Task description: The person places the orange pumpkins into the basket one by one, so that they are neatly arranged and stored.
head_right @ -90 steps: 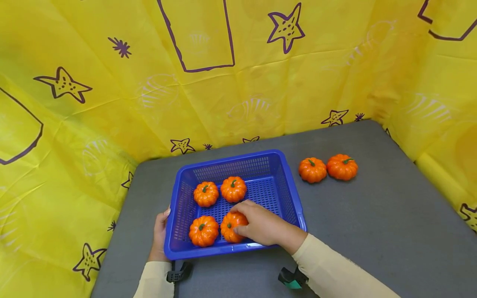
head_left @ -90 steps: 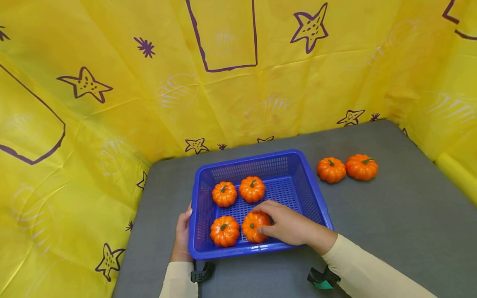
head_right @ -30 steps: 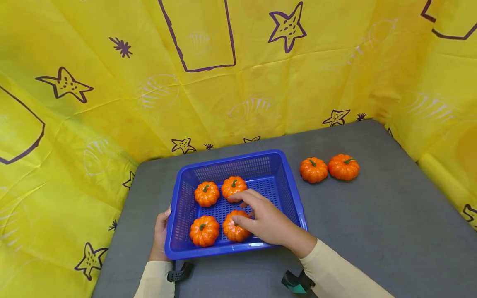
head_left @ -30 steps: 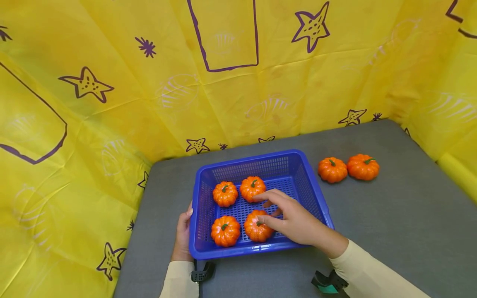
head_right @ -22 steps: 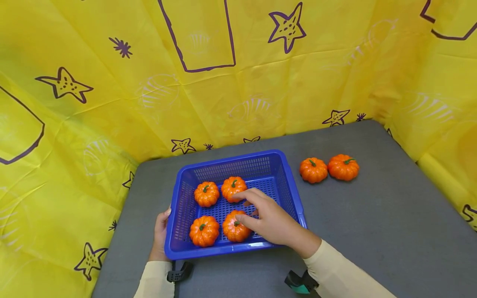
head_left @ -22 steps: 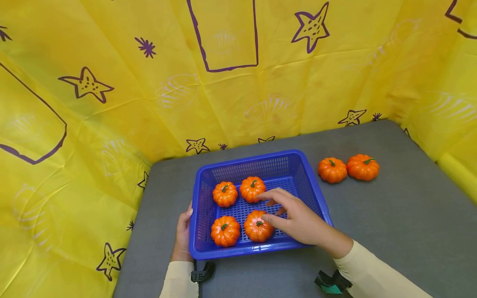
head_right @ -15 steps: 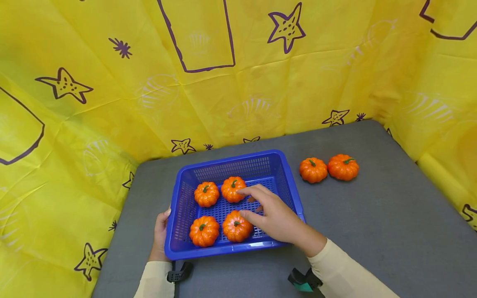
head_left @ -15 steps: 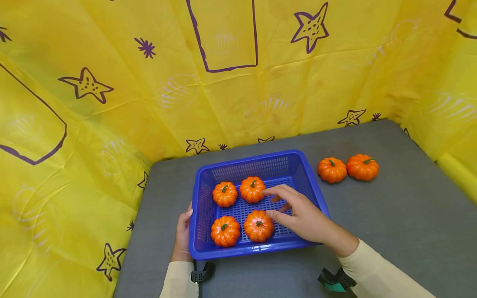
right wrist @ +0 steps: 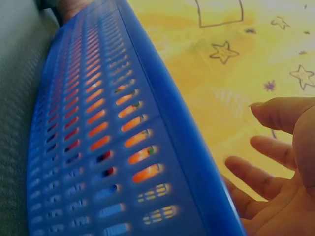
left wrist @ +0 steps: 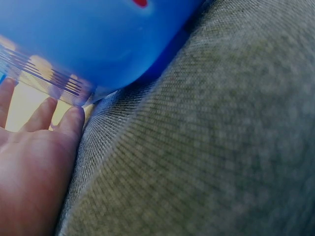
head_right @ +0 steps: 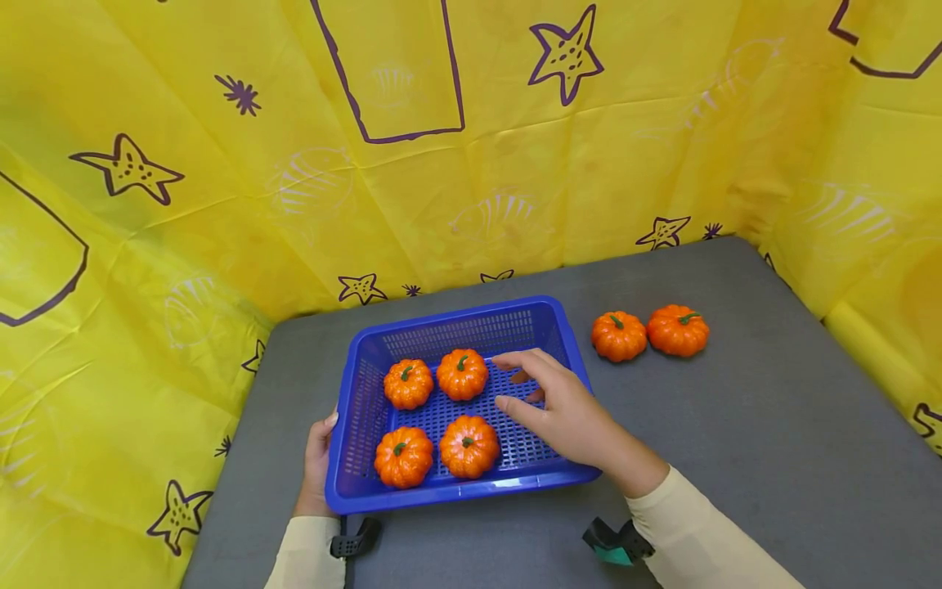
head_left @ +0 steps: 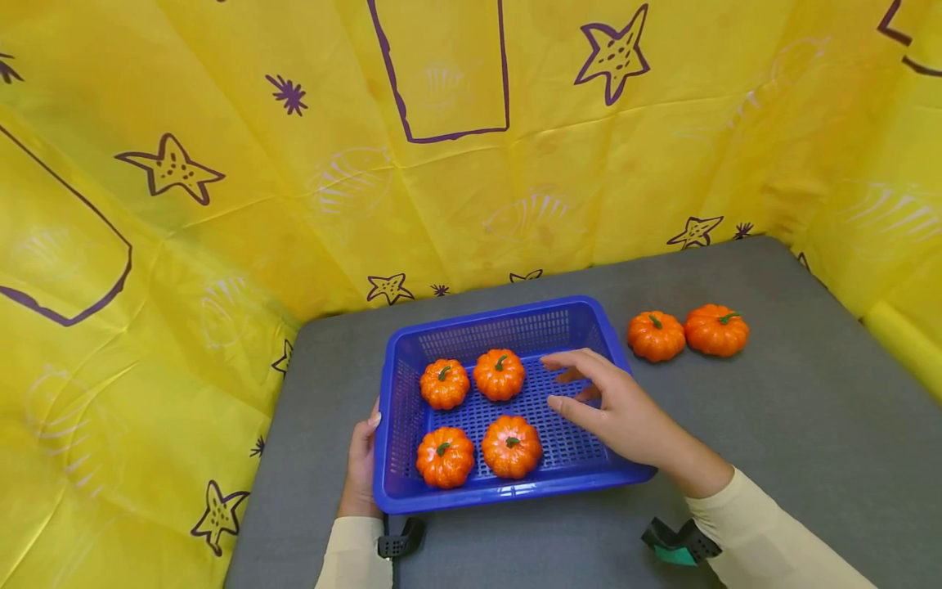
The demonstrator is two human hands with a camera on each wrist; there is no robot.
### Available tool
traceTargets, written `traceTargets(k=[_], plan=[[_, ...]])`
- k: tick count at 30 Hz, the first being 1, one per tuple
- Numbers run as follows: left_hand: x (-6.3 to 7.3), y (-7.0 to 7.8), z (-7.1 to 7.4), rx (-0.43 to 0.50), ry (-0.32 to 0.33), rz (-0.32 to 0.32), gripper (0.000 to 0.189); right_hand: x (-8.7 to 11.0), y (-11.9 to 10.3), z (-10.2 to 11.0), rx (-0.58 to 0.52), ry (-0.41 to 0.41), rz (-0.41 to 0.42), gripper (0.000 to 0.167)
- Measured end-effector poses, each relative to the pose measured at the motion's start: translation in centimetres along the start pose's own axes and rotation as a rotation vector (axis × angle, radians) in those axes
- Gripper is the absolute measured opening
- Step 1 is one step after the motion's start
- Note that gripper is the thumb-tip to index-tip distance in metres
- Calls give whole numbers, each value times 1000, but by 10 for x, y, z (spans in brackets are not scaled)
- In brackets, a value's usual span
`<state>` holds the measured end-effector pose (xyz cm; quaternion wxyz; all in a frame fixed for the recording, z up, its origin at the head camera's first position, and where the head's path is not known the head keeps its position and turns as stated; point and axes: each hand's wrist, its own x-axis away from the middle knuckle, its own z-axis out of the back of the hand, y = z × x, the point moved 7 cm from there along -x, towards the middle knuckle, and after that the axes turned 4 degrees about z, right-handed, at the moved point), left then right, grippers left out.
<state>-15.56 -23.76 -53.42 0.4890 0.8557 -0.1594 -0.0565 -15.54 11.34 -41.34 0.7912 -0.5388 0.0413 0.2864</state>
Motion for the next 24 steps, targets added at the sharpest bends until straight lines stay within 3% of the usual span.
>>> traceTargets(k=[11, 24], plan=[[0, -3, 3, -19, 60, 21, 64, 4, 9, 14, 15, 33, -29, 42], [2, -1, 2, -20, 51, 9, 64, 8, 10, 32, 50, 80, -57, 44]])
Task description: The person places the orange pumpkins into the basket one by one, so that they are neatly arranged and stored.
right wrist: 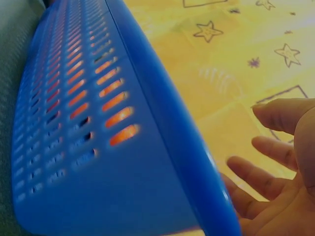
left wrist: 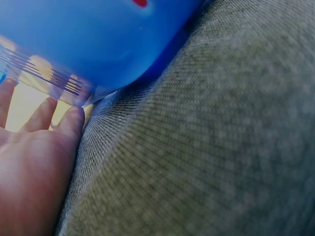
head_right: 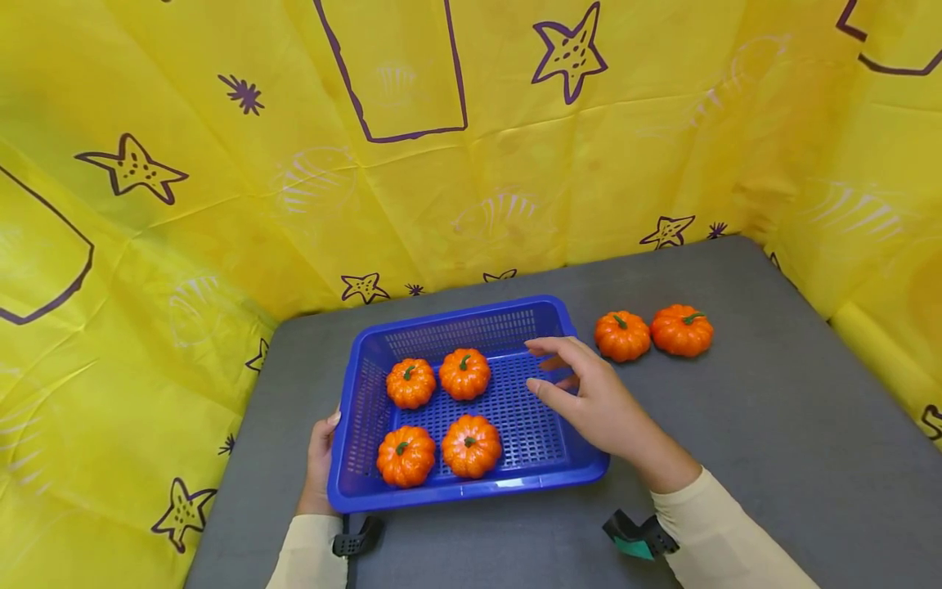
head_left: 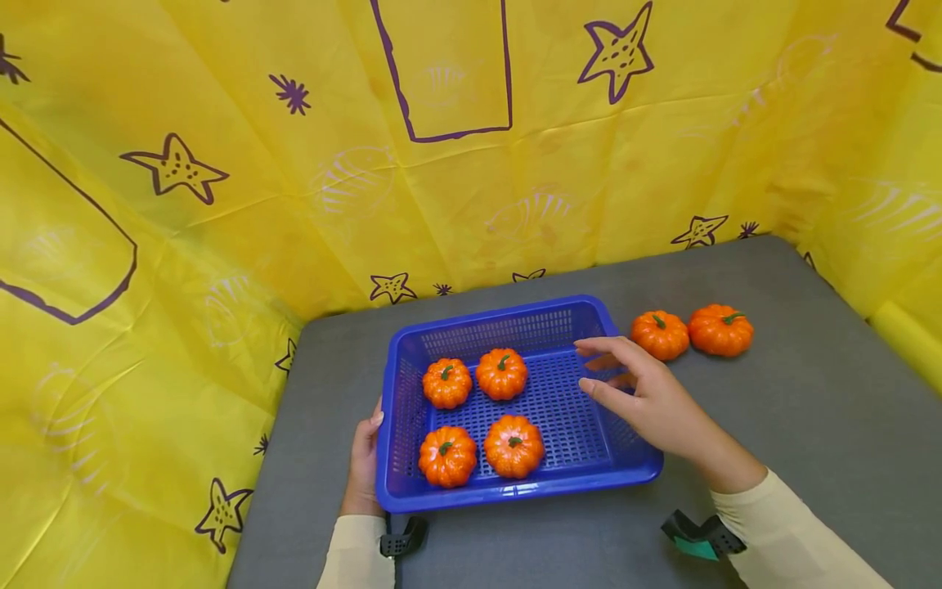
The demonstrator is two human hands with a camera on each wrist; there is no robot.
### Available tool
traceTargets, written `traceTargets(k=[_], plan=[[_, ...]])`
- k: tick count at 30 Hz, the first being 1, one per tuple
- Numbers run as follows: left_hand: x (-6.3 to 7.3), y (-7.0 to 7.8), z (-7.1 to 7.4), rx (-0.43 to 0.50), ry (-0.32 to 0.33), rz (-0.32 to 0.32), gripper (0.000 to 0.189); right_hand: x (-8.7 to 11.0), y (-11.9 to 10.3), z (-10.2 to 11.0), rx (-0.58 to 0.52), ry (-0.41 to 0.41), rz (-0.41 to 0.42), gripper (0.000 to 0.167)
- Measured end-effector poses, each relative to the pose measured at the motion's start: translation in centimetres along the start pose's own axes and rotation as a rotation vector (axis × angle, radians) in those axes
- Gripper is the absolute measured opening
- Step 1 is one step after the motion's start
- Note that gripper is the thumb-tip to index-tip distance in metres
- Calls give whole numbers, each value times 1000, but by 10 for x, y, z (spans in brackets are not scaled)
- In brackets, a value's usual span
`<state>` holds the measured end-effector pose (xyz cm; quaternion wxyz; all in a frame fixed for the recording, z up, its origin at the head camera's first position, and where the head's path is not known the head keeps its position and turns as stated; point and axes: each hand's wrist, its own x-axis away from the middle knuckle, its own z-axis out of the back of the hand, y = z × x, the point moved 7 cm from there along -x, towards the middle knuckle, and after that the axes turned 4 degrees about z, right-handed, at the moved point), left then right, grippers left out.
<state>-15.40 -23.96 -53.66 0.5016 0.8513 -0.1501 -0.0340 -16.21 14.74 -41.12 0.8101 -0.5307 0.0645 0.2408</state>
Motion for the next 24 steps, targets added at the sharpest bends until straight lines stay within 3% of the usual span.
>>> traceTargets(k=[24], plan=[[1, 3, -4, -8, 11, 4, 63, 5, 10, 42, -28, 117, -52, 46]])
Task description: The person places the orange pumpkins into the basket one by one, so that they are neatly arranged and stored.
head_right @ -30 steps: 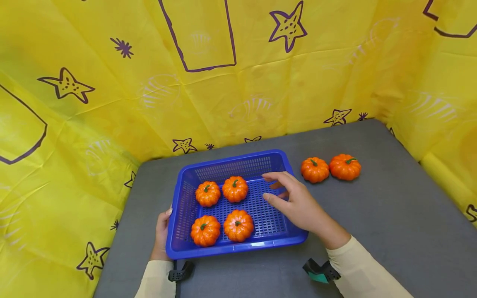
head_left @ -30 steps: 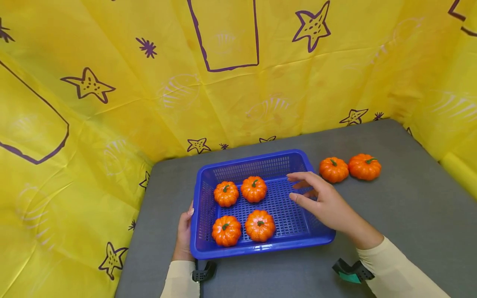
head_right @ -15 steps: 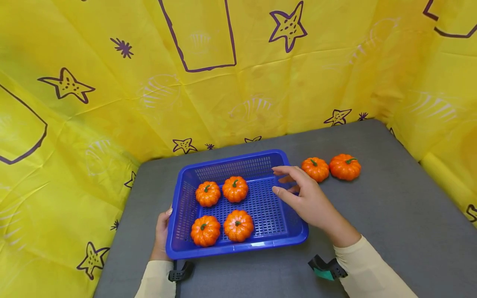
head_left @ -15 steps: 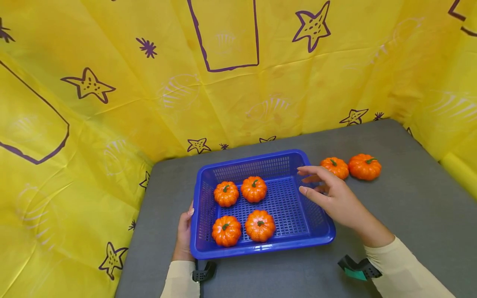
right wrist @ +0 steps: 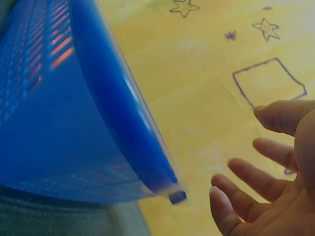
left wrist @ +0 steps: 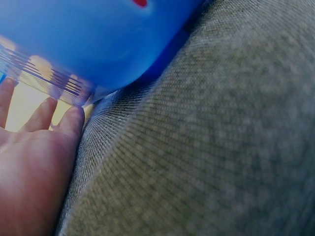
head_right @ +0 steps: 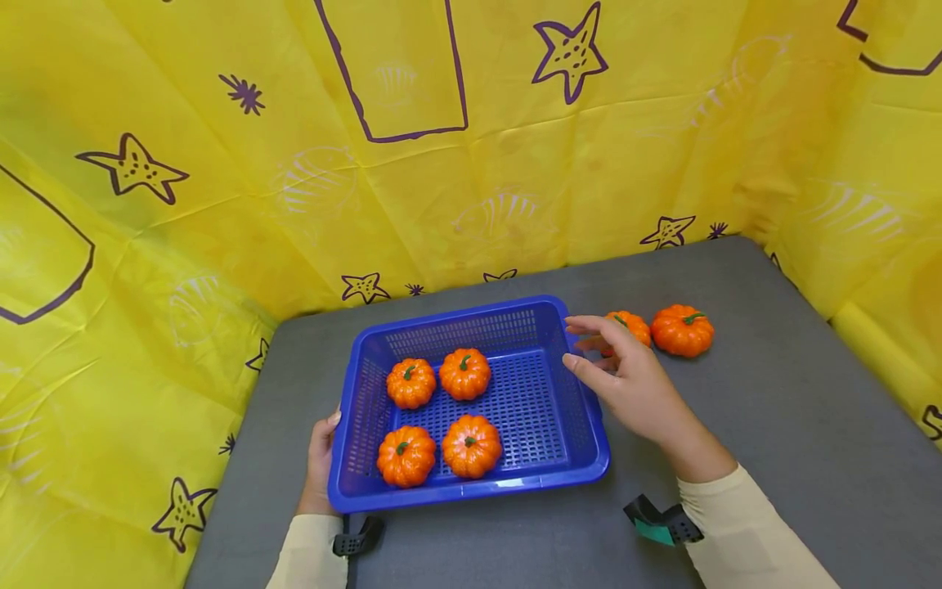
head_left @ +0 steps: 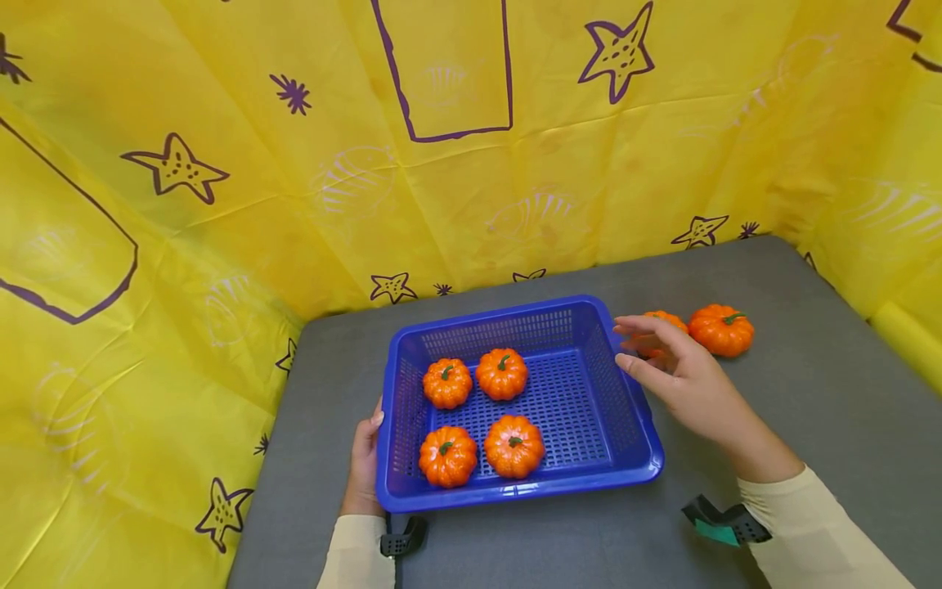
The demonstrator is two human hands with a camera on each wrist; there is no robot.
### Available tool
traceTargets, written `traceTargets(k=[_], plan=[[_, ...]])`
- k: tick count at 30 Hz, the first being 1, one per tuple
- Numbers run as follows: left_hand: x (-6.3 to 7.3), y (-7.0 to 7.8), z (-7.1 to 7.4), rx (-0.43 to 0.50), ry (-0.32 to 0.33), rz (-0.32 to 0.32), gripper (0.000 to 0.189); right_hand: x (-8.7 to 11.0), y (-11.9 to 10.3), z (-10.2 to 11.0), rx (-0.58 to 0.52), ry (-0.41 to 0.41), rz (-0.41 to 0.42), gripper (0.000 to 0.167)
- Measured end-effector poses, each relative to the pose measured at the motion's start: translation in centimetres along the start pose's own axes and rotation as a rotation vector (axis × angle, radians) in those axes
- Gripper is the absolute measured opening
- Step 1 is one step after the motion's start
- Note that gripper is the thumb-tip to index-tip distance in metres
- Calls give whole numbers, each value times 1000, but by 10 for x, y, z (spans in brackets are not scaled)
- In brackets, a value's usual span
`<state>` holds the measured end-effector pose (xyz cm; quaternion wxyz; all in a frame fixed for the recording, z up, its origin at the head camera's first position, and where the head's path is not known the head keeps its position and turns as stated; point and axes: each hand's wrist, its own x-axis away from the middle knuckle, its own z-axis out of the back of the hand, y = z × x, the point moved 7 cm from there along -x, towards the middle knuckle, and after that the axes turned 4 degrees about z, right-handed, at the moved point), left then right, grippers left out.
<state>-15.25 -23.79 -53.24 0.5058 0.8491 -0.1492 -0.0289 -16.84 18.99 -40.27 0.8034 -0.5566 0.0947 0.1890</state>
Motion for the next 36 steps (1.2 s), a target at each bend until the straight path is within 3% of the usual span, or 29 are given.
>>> traceTargets(k=[16, 27, 36], plan=[[0, -2, 2, -16, 12, 7, 63, 2, 16, 30, 14, 81, -54, 47], [-1, -1, -2, -23, -11, 9, 65, 10, 28, 51, 37, 157, -33, 46], [-1, -1, 0, -22, -5, 3, 64, 15, 41, 68, 82, 207, -84, 45]])
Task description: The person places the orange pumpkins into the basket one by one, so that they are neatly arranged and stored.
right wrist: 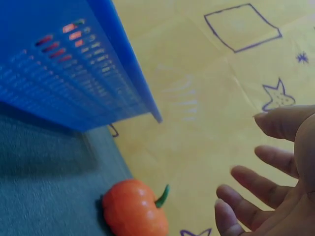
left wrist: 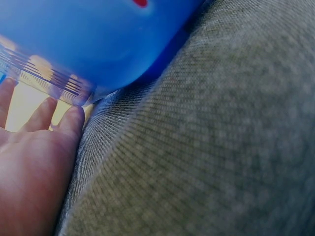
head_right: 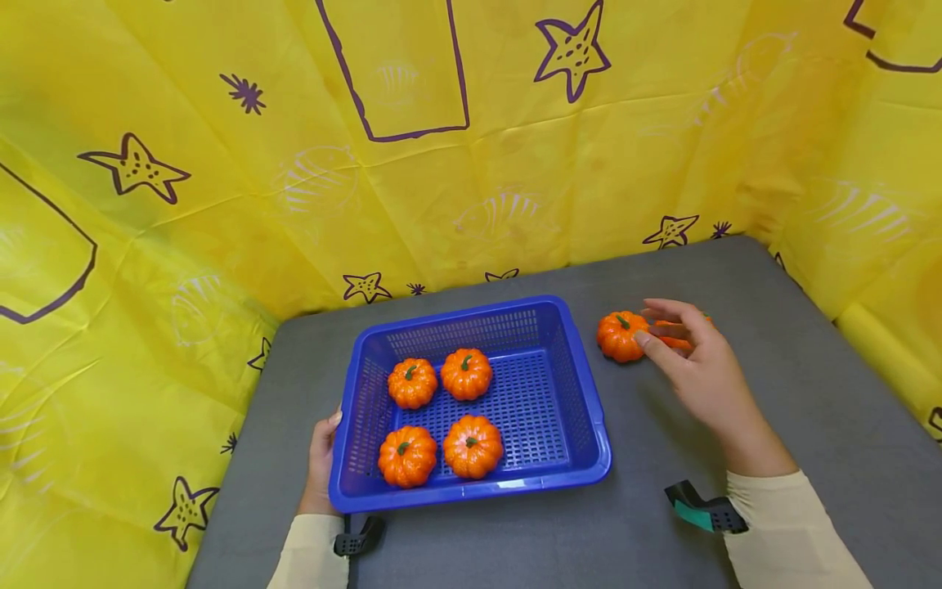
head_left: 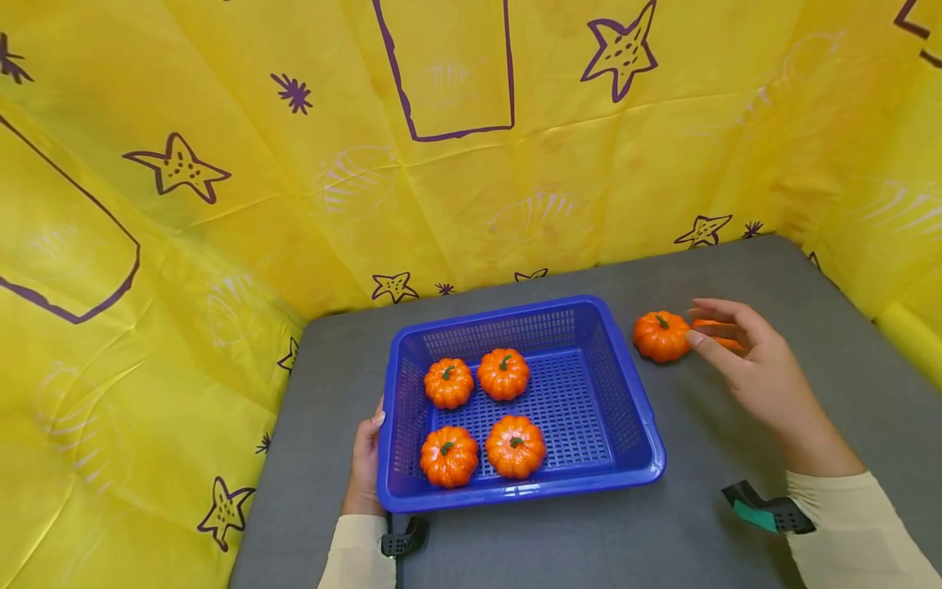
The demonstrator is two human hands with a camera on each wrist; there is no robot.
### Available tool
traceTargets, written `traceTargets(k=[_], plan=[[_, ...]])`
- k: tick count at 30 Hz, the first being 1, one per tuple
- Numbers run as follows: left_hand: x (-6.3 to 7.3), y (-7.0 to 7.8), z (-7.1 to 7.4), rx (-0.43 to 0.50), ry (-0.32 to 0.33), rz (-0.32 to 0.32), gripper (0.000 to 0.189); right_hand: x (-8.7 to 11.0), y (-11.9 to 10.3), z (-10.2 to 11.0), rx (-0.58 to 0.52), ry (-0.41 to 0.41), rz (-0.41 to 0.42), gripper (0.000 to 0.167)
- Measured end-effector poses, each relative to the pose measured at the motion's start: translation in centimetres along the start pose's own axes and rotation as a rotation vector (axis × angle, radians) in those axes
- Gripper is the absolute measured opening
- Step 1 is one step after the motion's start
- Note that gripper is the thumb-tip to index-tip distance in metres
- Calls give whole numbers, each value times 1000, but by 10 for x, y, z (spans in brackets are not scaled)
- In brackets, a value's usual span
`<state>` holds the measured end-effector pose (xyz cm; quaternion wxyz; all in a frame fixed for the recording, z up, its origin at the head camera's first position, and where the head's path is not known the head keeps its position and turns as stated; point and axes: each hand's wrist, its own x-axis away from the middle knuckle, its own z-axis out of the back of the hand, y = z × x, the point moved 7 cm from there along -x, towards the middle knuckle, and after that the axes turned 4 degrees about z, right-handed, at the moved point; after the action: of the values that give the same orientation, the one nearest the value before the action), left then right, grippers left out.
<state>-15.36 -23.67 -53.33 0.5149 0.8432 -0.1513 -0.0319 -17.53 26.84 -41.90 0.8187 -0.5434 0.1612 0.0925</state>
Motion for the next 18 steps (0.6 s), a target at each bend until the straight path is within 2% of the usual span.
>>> traceTargets(k=[9, 18], plan=[[0, -1, 2, 3, 8, 1, 62, 3, 20, 17, -18, 24, -84, 46], [1, -1, 1, 10, 2, 1, 64, 5, 42, 31, 68, 81, -154, 48]])
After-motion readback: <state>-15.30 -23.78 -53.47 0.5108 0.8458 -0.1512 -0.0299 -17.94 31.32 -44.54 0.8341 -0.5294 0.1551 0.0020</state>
